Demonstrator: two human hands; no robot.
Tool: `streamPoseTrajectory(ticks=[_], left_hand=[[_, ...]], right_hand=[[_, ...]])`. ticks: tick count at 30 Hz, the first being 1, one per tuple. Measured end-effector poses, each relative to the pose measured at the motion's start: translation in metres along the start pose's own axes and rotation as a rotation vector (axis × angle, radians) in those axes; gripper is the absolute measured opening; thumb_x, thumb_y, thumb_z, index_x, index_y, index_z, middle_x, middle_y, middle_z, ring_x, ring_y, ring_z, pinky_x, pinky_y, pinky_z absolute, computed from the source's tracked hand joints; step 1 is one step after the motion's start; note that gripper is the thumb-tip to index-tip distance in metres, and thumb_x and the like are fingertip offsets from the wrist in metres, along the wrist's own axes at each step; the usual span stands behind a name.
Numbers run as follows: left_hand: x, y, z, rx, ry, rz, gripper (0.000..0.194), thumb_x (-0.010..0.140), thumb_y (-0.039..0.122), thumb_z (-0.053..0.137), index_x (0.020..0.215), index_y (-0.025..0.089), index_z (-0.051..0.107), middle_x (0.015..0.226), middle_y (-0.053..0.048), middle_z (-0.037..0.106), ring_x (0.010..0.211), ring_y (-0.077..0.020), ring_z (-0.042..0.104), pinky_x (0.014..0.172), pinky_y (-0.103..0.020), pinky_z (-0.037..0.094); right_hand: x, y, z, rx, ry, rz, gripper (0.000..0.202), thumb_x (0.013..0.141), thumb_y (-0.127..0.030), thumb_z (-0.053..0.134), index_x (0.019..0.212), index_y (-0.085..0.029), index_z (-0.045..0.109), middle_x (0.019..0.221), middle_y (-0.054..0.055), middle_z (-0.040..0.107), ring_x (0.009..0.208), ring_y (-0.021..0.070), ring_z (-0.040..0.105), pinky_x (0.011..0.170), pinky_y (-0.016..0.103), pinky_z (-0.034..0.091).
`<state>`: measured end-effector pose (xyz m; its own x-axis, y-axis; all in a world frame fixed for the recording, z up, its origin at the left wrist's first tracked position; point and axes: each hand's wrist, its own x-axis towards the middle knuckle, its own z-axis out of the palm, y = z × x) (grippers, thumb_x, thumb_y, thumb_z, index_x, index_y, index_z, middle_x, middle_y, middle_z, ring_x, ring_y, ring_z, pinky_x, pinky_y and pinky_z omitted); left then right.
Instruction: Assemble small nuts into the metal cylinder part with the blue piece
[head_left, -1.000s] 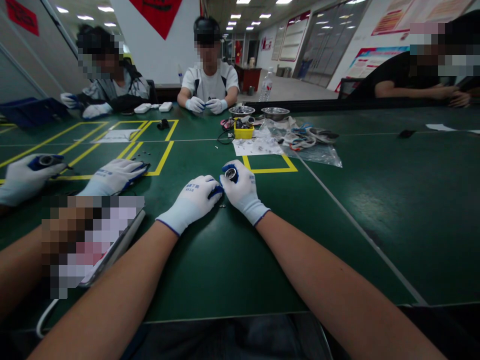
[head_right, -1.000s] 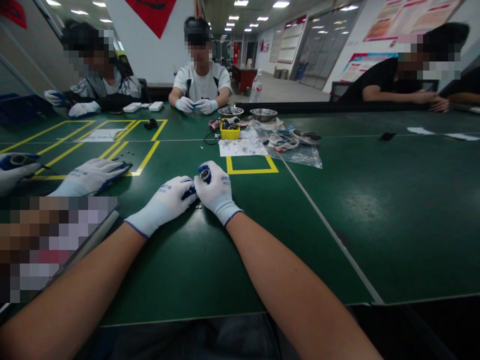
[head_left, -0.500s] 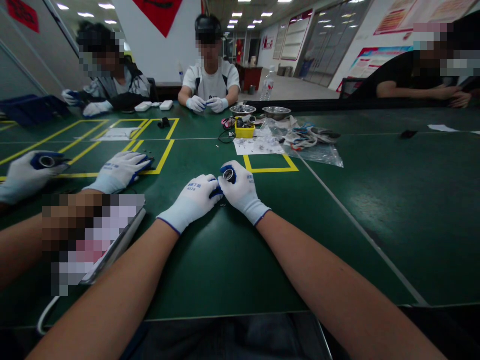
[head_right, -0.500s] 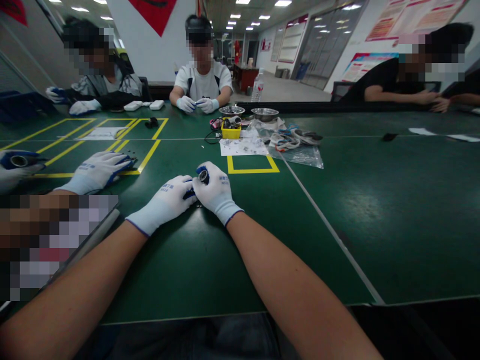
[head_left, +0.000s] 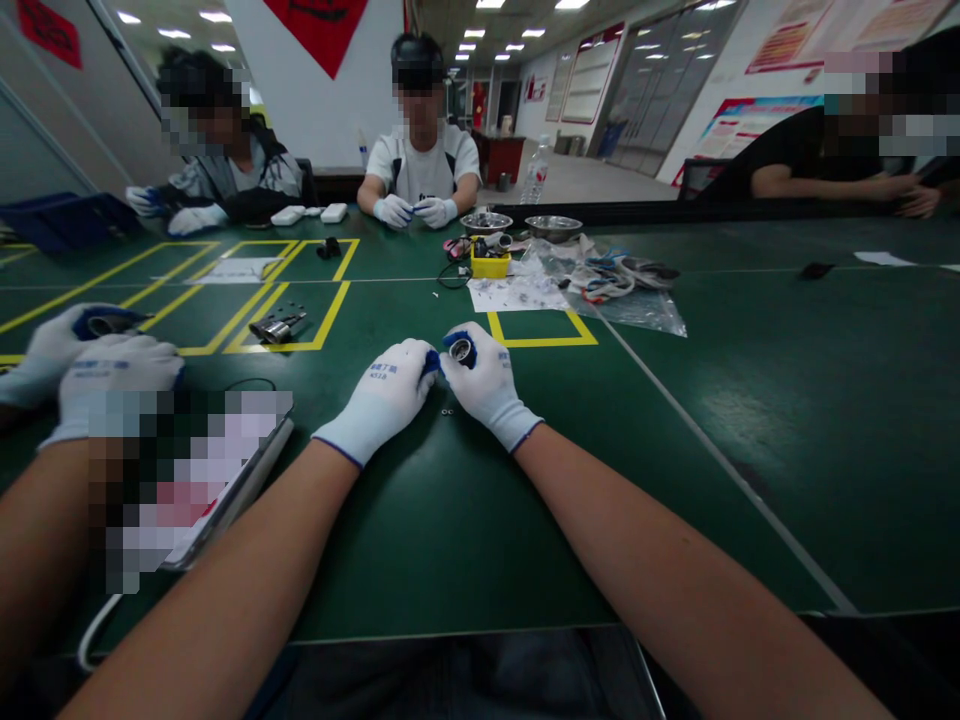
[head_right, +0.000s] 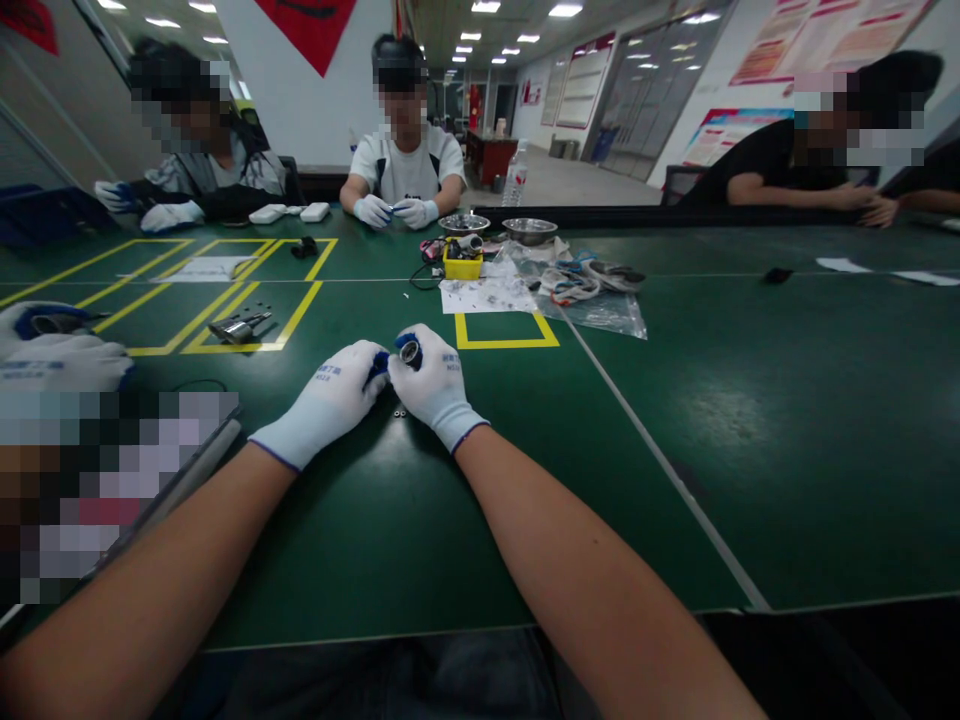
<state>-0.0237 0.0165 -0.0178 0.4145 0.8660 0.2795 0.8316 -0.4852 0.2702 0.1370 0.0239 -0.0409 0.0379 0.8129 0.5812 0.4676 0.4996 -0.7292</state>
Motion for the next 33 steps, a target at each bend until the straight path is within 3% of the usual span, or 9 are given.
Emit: streamPoseTrajectory(ticks=[4, 7, 16, 20, 26, 33], left_hand=[[0.0, 0.001, -0.006, -0.21, 0.132, -0.128, 0.023, 0.093, 0.02, 0.057, 0.115, 0.02, 0.065, 0.114, -0.011, 0.074, 0.106, -0.0289, 0.07, 0.097, -0.045, 0.056], [0.0, 0.005, -0.01, -0.379, 0.206, -0.146, 0.021, 0.092, 0.023, 0.06, 0.111, 0.021, 0.067, 0.11, -0.008, 0.077, 0.103, -0.0261, 0.071, 0.096, -0.041, 0.056], [0.002, 0.006, -0.011, -0.797, 0.21, -0.196, 0.023, 0.078, 0.035, 0.072, 0.092, 0.016, 0.073, 0.096, -0.008, 0.079, 0.093, -0.0243, 0.071, 0.093, -0.04, 0.058], [0.004, 0.002, -0.009, -0.876, 0.224, -0.212, 0.027, 0.072, 0.032, 0.077, 0.093, 0.016, 0.074, 0.096, -0.008, 0.079, 0.093, -0.0241, 0.072, 0.093, -0.042, 0.059], [0.003, 0.003, -0.01, -0.914, 0.285, -0.226, 0.029, 0.076, 0.037, 0.077, 0.096, 0.016, 0.076, 0.093, -0.008, 0.079, 0.086, -0.0236, 0.072, 0.088, -0.042, 0.061], [0.004, 0.003, -0.01, -0.899, 0.234, -0.216, 0.027, 0.071, 0.03, 0.078, 0.093, 0.016, 0.077, 0.1, -0.009, 0.081, 0.097, -0.0261, 0.074, 0.098, -0.045, 0.059]], right_hand=[[-0.001, -0.001, -0.001, 0.022, -0.033, -0.007, 0.008, 0.08, -0.027, 0.059, 0.088, -0.025, 0.058, 0.088, 0.004, 0.07, 0.084, 0.0236, 0.067, 0.082, 0.038, 0.057], [-0.001, -0.003, -0.001, 0.027, -0.058, -0.035, 0.006, 0.08, -0.026, 0.057, 0.086, -0.025, 0.056, 0.086, 0.004, 0.069, 0.082, 0.0229, 0.067, 0.079, 0.037, 0.056], [-0.001, -0.001, 0.0, -0.016, -0.029, -0.089, 0.005, 0.08, -0.028, 0.055, 0.083, -0.025, 0.052, 0.085, 0.006, 0.064, 0.082, 0.0243, 0.064, 0.077, 0.037, 0.053], [-0.001, -0.002, 0.0, -0.016, -0.036, -0.059, 0.007, 0.083, -0.029, 0.056, 0.086, -0.025, 0.052, 0.085, 0.005, 0.066, 0.081, 0.0235, 0.064, 0.077, 0.037, 0.053], [-0.001, -0.004, 0.002, -0.005, 0.006, -0.004, 0.011, 0.086, -0.035, 0.058, 0.088, -0.026, 0.052, 0.081, 0.004, 0.066, 0.077, 0.0242, 0.065, 0.075, 0.038, 0.054], [0.002, 0.003, 0.005, -0.019, 0.019, -0.042, 0.012, 0.08, -0.023, 0.056, 0.092, -0.024, 0.055, 0.095, 0.009, 0.068, 0.093, 0.0272, 0.067, 0.09, 0.044, 0.057]])
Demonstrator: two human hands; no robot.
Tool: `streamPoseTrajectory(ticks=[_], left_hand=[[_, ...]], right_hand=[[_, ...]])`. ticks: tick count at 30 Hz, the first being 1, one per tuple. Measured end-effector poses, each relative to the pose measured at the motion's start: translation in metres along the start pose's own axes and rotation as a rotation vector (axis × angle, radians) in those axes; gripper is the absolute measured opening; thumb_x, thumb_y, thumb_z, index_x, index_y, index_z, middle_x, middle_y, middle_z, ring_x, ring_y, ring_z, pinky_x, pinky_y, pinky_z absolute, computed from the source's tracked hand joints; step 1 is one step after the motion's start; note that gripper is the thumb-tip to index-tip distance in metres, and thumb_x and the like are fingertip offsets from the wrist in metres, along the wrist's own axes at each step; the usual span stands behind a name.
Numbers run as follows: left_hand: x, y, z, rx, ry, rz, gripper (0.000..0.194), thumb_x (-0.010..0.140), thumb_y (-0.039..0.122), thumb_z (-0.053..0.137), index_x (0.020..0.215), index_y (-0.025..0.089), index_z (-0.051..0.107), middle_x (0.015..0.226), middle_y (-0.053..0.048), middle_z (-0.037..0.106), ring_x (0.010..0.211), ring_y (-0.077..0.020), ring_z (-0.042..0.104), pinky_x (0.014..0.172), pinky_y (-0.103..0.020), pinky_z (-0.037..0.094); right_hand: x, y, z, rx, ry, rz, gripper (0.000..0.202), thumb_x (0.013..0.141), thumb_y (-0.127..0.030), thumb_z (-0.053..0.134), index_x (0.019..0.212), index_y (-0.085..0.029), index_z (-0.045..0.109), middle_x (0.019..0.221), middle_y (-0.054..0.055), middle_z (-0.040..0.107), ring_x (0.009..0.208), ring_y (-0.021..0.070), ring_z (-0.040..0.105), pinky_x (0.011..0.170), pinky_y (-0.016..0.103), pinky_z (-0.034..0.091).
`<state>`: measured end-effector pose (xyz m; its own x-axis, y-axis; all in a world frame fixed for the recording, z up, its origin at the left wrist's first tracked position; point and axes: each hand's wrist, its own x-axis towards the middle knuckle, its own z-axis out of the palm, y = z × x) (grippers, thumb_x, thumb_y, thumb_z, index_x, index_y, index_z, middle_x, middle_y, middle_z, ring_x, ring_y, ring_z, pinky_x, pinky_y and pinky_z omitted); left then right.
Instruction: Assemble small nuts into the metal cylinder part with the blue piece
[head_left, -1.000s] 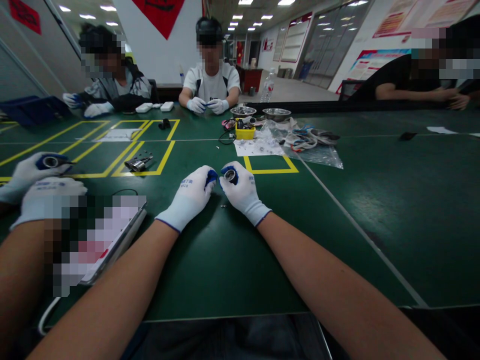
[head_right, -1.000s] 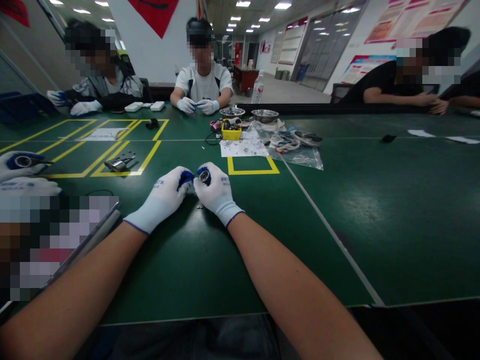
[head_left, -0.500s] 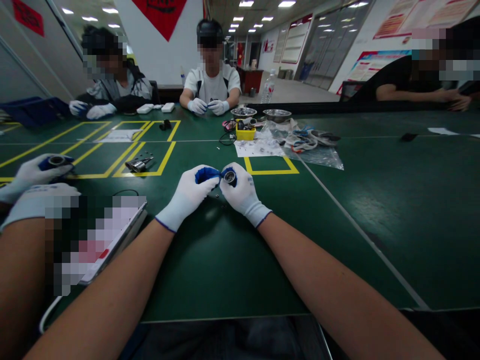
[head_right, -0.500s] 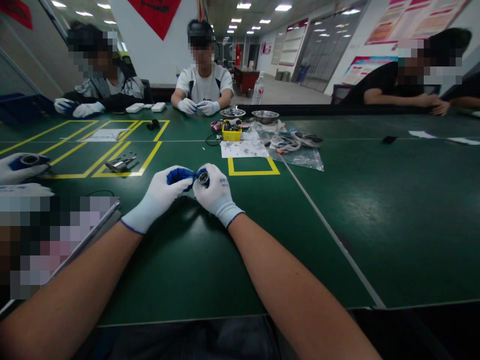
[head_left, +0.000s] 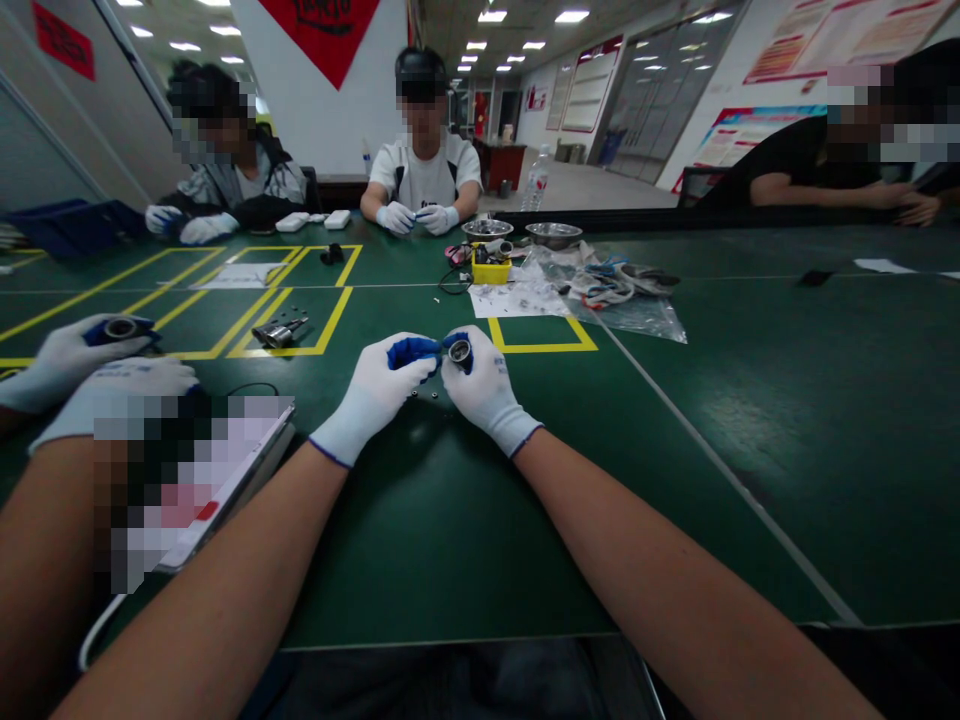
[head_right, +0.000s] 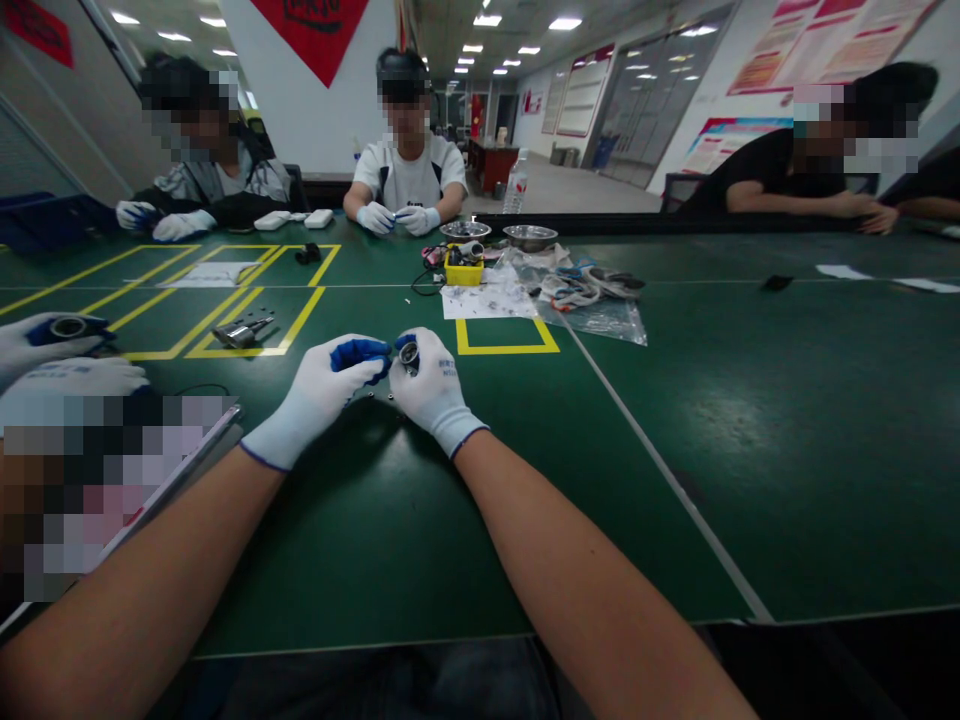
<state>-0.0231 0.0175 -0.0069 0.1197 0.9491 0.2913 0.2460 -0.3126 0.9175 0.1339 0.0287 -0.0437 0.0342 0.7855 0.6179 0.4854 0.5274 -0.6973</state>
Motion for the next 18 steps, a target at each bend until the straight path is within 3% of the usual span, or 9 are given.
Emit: streamPoseTrajectory(ticks=[6, 12, 18], left_hand=[[-0.0007, 0.0011, -0.0018, 0.026, 0.038, 0.03, 0.032, 0.072, 0.029, 0.078, 0.102, 0.017, 0.077, 0.106, -0.009, 0.08, 0.1, -0.0254, 0.073, 0.101, -0.045, 0.058], [-0.0028, -0.0001, -0.0003, 0.165, 0.064, 0.088, 0.022, 0.072, 0.032, 0.077, 0.088, 0.018, 0.078, 0.101, -0.005, 0.074, 0.097, -0.0248, 0.072, 0.096, -0.042, 0.058], [-0.0053, 0.0018, 0.0066, 0.146, 0.093, 0.027, 0.02, 0.069, 0.034, 0.078, 0.078, 0.018, 0.07, 0.084, -0.002, 0.069, 0.085, -0.0225, 0.07, 0.085, -0.038, 0.058]], right_hand=[[-0.0028, 0.0004, 0.002, 0.007, -0.064, -0.022, 0.013, 0.082, -0.022, 0.056, 0.094, -0.024, 0.055, 0.097, 0.008, 0.066, 0.093, 0.0266, 0.066, 0.088, 0.042, 0.056], [-0.0045, -0.0033, 0.0004, 0.005, -0.14, -0.036, 0.019, 0.077, -0.02, 0.057, 0.096, -0.024, 0.055, 0.096, 0.007, 0.067, 0.089, 0.025, 0.065, 0.083, 0.04, 0.056], [-0.0065, -0.0039, 0.0026, 0.002, -0.167, -0.067, 0.024, 0.075, -0.02, 0.058, 0.099, -0.023, 0.057, 0.101, 0.009, 0.068, 0.092, 0.026, 0.066, 0.085, 0.041, 0.056]])
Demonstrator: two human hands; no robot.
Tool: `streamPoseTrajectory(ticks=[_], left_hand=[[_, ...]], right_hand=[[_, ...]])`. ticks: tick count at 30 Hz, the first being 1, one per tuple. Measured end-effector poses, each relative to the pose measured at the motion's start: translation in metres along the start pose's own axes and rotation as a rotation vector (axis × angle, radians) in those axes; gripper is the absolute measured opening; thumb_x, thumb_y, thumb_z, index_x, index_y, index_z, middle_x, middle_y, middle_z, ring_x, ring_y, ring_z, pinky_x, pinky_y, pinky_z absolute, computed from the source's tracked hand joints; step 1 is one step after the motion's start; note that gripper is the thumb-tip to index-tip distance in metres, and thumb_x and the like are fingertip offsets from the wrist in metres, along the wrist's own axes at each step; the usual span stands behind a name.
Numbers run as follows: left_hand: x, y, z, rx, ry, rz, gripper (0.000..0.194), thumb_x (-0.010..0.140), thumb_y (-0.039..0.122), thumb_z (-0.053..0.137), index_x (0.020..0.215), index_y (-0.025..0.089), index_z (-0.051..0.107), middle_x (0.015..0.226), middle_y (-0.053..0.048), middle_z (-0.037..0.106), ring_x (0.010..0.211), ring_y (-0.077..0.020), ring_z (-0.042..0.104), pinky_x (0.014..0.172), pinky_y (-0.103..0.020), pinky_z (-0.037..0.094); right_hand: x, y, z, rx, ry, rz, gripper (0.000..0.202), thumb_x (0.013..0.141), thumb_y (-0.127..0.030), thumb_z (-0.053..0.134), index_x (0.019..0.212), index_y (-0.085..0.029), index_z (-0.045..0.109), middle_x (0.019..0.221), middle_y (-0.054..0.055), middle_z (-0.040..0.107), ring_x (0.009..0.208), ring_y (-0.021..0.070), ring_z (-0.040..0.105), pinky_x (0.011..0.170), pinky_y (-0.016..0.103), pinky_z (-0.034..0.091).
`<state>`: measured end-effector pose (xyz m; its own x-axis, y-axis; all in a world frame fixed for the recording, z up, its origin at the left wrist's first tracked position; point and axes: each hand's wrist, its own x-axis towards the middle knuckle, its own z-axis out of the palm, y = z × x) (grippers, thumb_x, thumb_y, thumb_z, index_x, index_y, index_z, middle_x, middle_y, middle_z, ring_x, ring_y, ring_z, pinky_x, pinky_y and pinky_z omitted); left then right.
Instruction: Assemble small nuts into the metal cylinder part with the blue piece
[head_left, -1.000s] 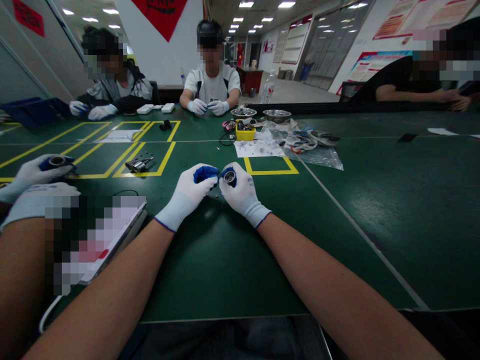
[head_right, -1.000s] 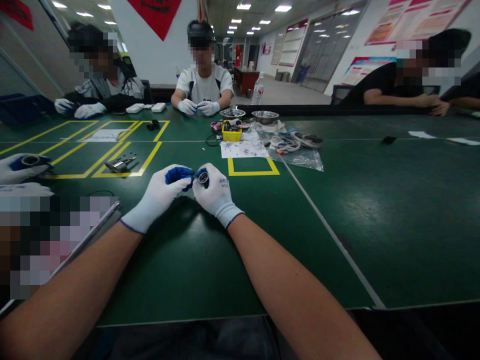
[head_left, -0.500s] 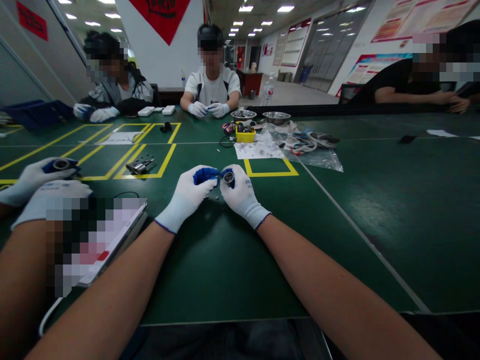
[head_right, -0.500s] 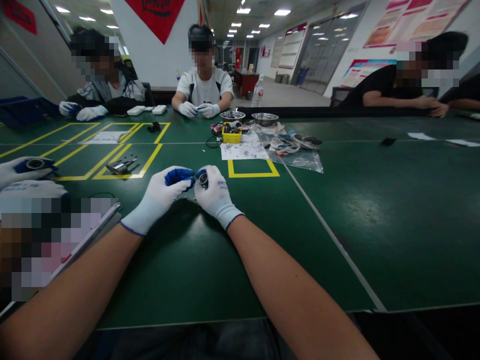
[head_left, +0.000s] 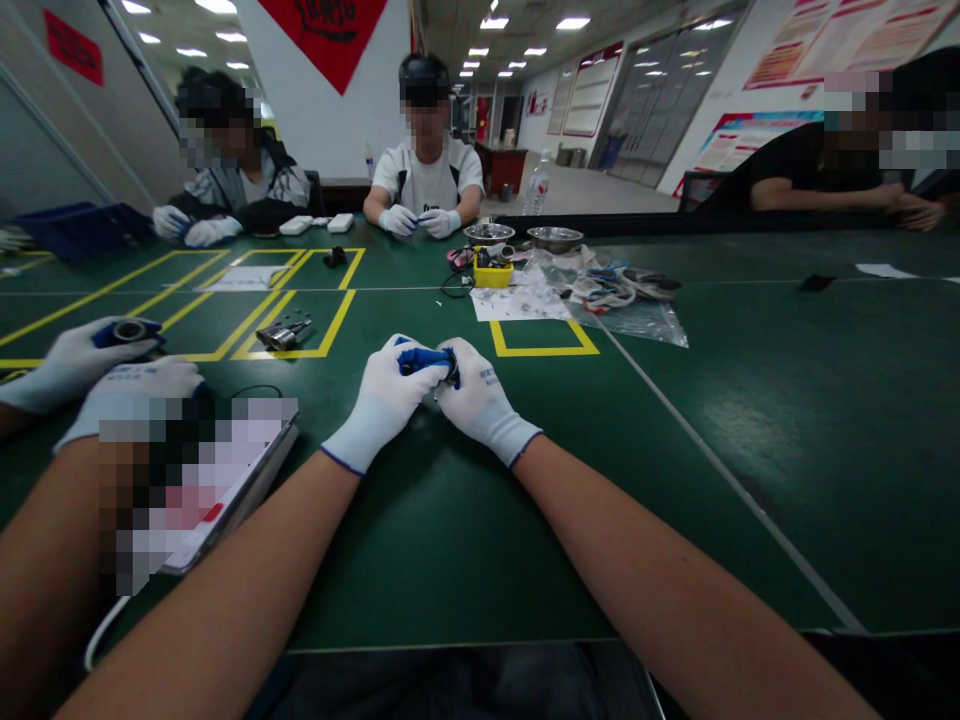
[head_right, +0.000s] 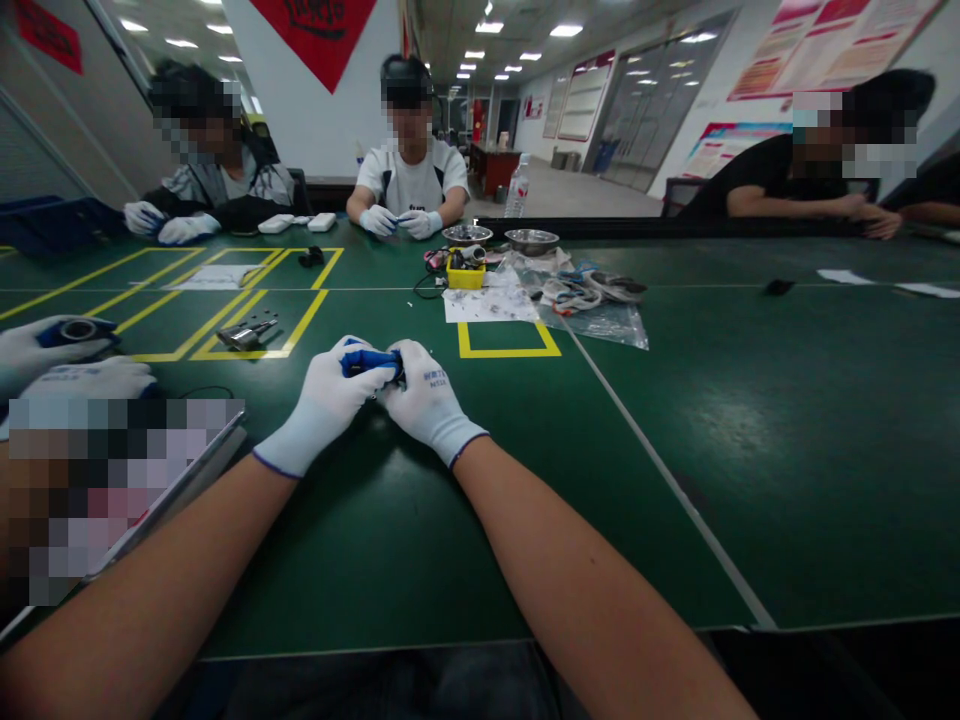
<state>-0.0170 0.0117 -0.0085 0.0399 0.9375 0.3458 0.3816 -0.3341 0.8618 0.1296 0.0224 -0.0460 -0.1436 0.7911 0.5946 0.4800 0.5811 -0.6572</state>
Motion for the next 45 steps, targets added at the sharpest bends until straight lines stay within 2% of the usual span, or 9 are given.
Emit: streamPoseTrajectory(ticks=[9, 15, 22, 34, 40, 45], left_hand=[[-0.008, 0.004, 0.008, -0.157, 0.053, -0.139, 0.022, 0.067, 0.034, 0.078, 0.068, 0.018, 0.062, 0.069, 0.001, 0.065, 0.075, -0.0207, 0.067, 0.073, -0.033, 0.056], [-0.006, 0.004, 0.007, -0.18, 0.045, -0.191, 0.019, 0.063, 0.031, 0.079, 0.07, 0.017, 0.067, 0.07, 0.0, 0.07, 0.074, -0.0203, 0.067, 0.076, -0.035, 0.057], [-0.006, -0.001, 0.012, -0.124, 0.107, -0.231, 0.017, 0.067, 0.031, 0.078, 0.071, 0.016, 0.069, 0.069, -0.001, 0.07, 0.075, -0.0205, 0.068, 0.078, -0.035, 0.057], [-0.006, 0.014, 0.006, 0.043, 0.009, -0.158, 0.012, 0.074, 0.026, 0.074, 0.074, 0.017, 0.067, 0.076, -0.002, 0.072, 0.077, -0.0201, 0.069, 0.074, -0.032, 0.055], [-0.008, 0.01, 0.009, 0.176, 0.05, -0.128, 0.008, 0.077, 0.025, 0.071, 0.077, 0.017, 0.068, 0.082, -0.002, 0.071, 0.082, -0.0208, 0.07, 0.077, -0.033, 0.053], [-0.01, 0.011, 0.011, 0.263, 0.091, -0.123, 0.008, 0.08, 0.026, 0.068, 0.078, 0.018, 0.067, 0.084, -0.002, 0.07, 0.083, -0.0207, 0.069, 0.079, -0.034, 0.052]], right_hand=[[-0.002, 0.002, 0.004, 0.015, 0.005, -0.051, 0.033, 0.077, -0.018, 0.057, 0.109, -0.021, 0.057, 0.109, 0.012, 0.07, 0.1, 0.0282, 0.069, 0.091, 0.044, 0.057], [-0.004, 0.006, 0.007, 0.017, -0.011, -0.08, 0.044, 0.08, -0.018, 0.061, 0.124, -0.019, 0.056, 0.123, 0.016, 0.07, 0.112, 0.0302, 0.069, 0.1, 0.048, 0.057], [-0.004, 0.013, 0.012, -0.02, 0.006, -0.118, 0.05, 0.08, -0.014, 0.059, 0.129, -0.018, 0.057, 0.127, 0.016, 0.07, 0.118, 0.031, 0.068, 0.107, 0.05, 0.055], [-0.004, 0.012, 0.009, -0.087, -0.017, -0.091, 0.051, 0.081, -0.015, 0.059, 0.132, -0.016, 0.059, 0.129, 0.017, 0.07, 0.118, 0.0322, 0.068, 0.108, 0.051, 0.055], [-0.003, 0.008, 0.006, -0.119, -0.072, -0.069, 0.048, 0.083, -0.017, 0.059, 0.131, -0.015, 0.06, 0.128, 0.017, 0.07, 0.119, 0.0318, 0.067, 0.108, 0.05, 0.054], [-0.002, 0.001, 0.003, -0.138, -0.092, -0.063, 0.039, 0.086, -0.017, 0.057, 0.124, -0.017, 0.064, 0.119, 0.015, 0.072, 0.113, 0.0308, 0.068, 0.104, 0.048, 0.056]])
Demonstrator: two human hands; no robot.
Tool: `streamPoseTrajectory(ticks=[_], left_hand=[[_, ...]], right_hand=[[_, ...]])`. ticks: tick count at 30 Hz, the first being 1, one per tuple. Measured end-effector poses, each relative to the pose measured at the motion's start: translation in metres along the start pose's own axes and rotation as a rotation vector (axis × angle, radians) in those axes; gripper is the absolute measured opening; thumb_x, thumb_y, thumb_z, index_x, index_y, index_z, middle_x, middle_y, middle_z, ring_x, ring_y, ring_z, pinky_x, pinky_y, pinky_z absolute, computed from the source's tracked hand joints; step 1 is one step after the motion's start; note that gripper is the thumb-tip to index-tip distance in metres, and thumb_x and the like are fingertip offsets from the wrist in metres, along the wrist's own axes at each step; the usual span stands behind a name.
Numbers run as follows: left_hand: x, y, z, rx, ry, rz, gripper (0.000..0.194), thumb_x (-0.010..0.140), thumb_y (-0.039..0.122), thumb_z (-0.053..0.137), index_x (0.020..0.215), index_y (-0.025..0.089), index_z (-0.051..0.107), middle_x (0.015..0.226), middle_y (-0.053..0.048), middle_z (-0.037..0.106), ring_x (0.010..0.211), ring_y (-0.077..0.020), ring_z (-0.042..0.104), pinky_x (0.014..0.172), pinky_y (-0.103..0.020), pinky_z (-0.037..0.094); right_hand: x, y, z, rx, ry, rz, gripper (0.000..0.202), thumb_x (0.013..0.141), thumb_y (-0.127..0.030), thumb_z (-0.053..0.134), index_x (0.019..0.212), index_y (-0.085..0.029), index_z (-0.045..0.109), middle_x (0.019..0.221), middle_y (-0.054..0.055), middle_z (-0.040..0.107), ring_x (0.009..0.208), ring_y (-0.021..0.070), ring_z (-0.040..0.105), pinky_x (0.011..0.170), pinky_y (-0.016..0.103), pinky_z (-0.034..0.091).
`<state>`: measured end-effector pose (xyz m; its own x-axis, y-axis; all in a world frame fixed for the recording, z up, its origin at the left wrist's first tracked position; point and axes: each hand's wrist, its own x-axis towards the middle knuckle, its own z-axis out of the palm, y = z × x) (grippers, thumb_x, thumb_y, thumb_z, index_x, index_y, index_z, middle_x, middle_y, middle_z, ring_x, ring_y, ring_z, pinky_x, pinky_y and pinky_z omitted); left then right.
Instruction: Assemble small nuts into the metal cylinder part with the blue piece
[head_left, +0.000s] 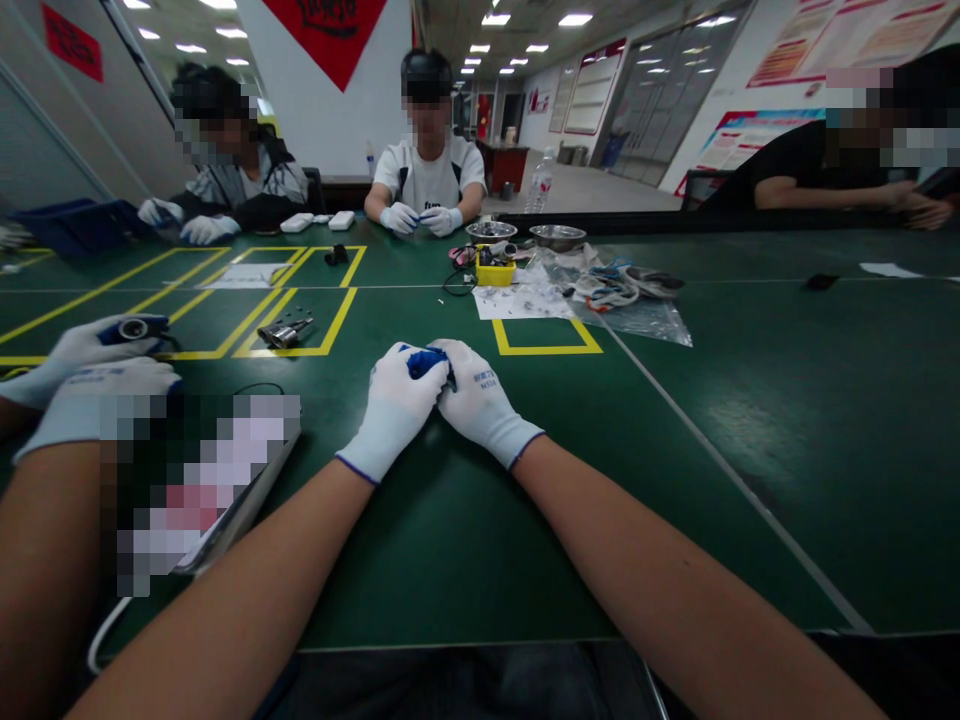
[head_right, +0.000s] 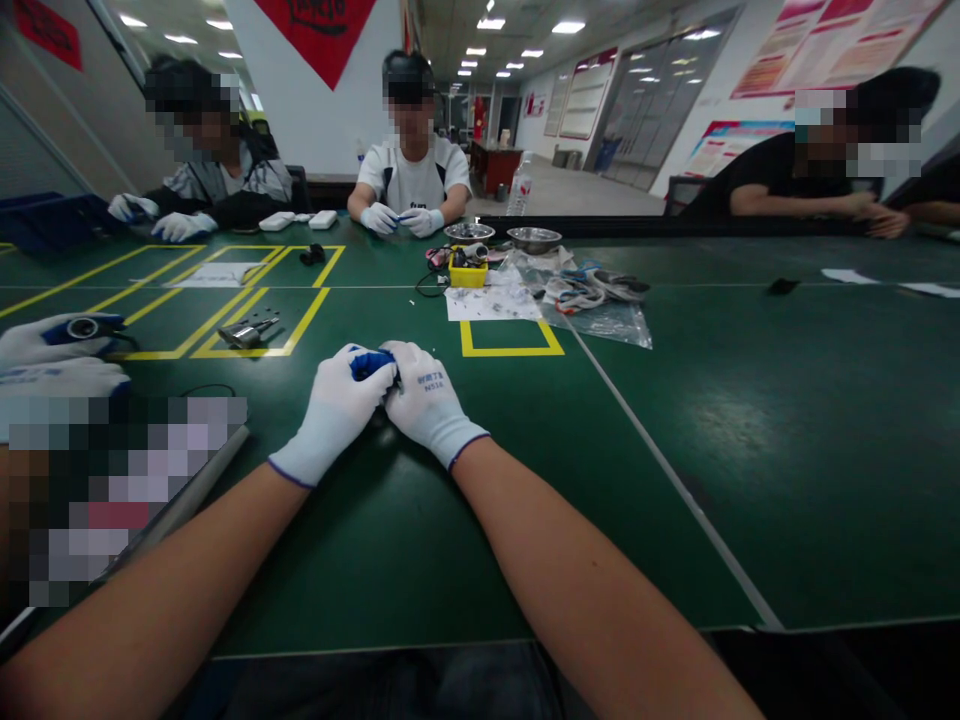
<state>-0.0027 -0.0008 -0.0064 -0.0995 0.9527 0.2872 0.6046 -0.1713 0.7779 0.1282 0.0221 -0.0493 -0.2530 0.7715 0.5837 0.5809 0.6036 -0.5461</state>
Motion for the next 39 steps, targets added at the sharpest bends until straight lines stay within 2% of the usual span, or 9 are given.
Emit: streamPoseTrajectory(ticks=[11, 19, 23, 33, 39], left_hand=[[-0.0023, 0.0038, -0.0001, 0.141, 0.048, 0.051, 0.013, 0.084, 0.025, 0.066, 0.073, 0.019, 0.065, 0.084, -0.002, 0.064, 0.082, -0.02, 0.065, 0.078, -0.034, 0.049], [-0.0012, 0.0033, -0.0035, 0.164, -0.028, 0.105, 0.022, 0.085, 0.024, 0.064, 0.064, 0.02, 0.062, 0.081, -0.001, 0.06, 0.075, -0.0175, 0.059, 0.071, -0.033, 0.044], [-0.0013, 0.0026, -0.0031, 0.175, -0.035, 0.126, 0.023, 0.085, 0.024, 0.064, 0.062, 0.02, 0.062, 0.082, -0.002, 0.06, 0.075, -0.0183, 0.058, 0.07, -0.034, 0.045], [-0.0053, 0.0051, -0.0004, 0.217, 0.041, 0.136, 0.016, 0.086, 0.025, 0.062, 0.07, 0.02, 0.063, 0.087, -0.004, 0.06, 0.081, -0.0204, 0.06, 0.074, -0.034, 0.047], [-0.0053, 0.0051, -0.0008, 0.211, 0.055, 0.134, 0.018, 0.086, 0.025, 0.062, 0.068, 0.02, 0.064, 0.085, -0.003, 0.06, 0.081, -0.0202, 0.06, 0.074, -0.034, 0.046]], right_hand=[[0.0011, -0.0064, -0.003, -0.052, -0.045, 0.034, 0.04, 0.087, -0.016, 0.057, 0.125, -0.016, 0.065, 0.122, 0.015, 0.072, 0.114, 0.0308, 0.067, 0.106, 0.047, 0.053], [0.0006, -0.0069, -0.0048, -0.094, -0.095, 0.051, 0.039, 0.088, -0.016, 0.057, 0.126, -0.017, 0.066, 0.123, 0.015, 0.071, 0.113, 0.0303, 0.066, 0.105, 0.047, 0.053], [-0.0002, -0.0037, -0.0035, -0.105, -0.088, 0.039, 0.039, 0.088, -0.016, 0.057, 0.125, -0.017, 0.067, 0.121, 0.015, 0.072, 0.11, 0.0314, 0.067, 0.104, 0.049, 0.053], [-0.0003, -0.0036, -0.0041, -0.04, -0.051, 0.009, 0.039, 0.087, -0.016, 0.058, 0.125, -0.019, 0.066, 0.12, 0.014, 0.072, 0.112, 0.0302, 0.066, 0.104, 0.047, 0.054], [0.0, -0.0044, -0.0038, -0.057, -0.039, 0.007, 0.039, 0.087, -0.017, 0.059, 0.126, -0.016, 0.065, 0.118, 0.015, 0.072, 0.113, 0.0311, 0.067, 0.105, 0.048, 0.054]])
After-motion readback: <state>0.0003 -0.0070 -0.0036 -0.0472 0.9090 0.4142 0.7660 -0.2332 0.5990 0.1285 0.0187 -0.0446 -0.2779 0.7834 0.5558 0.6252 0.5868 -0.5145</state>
